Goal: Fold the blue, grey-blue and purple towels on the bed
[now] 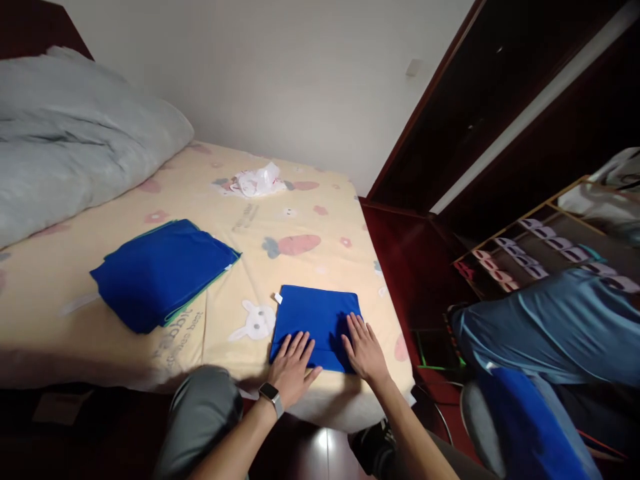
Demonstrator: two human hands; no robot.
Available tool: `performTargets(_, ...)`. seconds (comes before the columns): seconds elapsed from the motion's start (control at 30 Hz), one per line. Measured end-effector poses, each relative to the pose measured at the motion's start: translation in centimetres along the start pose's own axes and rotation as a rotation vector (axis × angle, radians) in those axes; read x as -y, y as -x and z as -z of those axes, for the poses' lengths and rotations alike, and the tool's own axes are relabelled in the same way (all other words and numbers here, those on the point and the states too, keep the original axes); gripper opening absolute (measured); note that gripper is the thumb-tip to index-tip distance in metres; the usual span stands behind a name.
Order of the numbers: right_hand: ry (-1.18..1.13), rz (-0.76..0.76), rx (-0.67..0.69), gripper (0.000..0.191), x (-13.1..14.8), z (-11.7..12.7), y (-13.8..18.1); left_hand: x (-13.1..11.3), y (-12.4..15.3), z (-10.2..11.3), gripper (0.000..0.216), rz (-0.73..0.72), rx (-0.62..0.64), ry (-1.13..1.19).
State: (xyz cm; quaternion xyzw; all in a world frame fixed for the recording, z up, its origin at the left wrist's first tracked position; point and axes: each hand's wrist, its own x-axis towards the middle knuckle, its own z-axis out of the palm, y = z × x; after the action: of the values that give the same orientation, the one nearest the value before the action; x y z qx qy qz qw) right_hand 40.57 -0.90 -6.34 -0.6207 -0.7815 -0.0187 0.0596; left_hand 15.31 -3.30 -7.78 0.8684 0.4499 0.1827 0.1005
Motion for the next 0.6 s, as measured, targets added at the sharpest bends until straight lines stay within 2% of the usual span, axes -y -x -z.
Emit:
performTargets(0.07,-0.06,0.161,0.02,0.06,2.2,0.6,-1.6,-0.5,-0.3,0.2,0.064,-0.034,0.021,0.014)
performTargets(0.13,-0.131,0.351,0.095,0.058,3.9,0.6,-3.0,-1.0,-0.4,0.1,0.062,-0.046,0.053,0.033)
performTargets(0.23,-0.18,0.479,0.183,0.057,4.0,-0.4,-4.6,-1.3,-0.2,-0.3,0.059,-0.041,0.081,0.063)
performTargets(0.3,-0.165,0.468,0.188,0.057,2.4,-1.3,-5.4,-1.2,0.0,-0.4,0.061,-0.048,0.087,0.079)
performTargets(0.47,-0.073,0.326,0.105,0.057,-3.0,-2.9,-7.1,-0.8,0.1,-0.1,0.064,-0.059,0.091,0.081)
performTargets(0.6,-0.039,0.246,0.068,0.058,-5.3,-3.9,-8.6,-0.8,0.0,-0.2,0.066,-0.069,0.094,0.08)
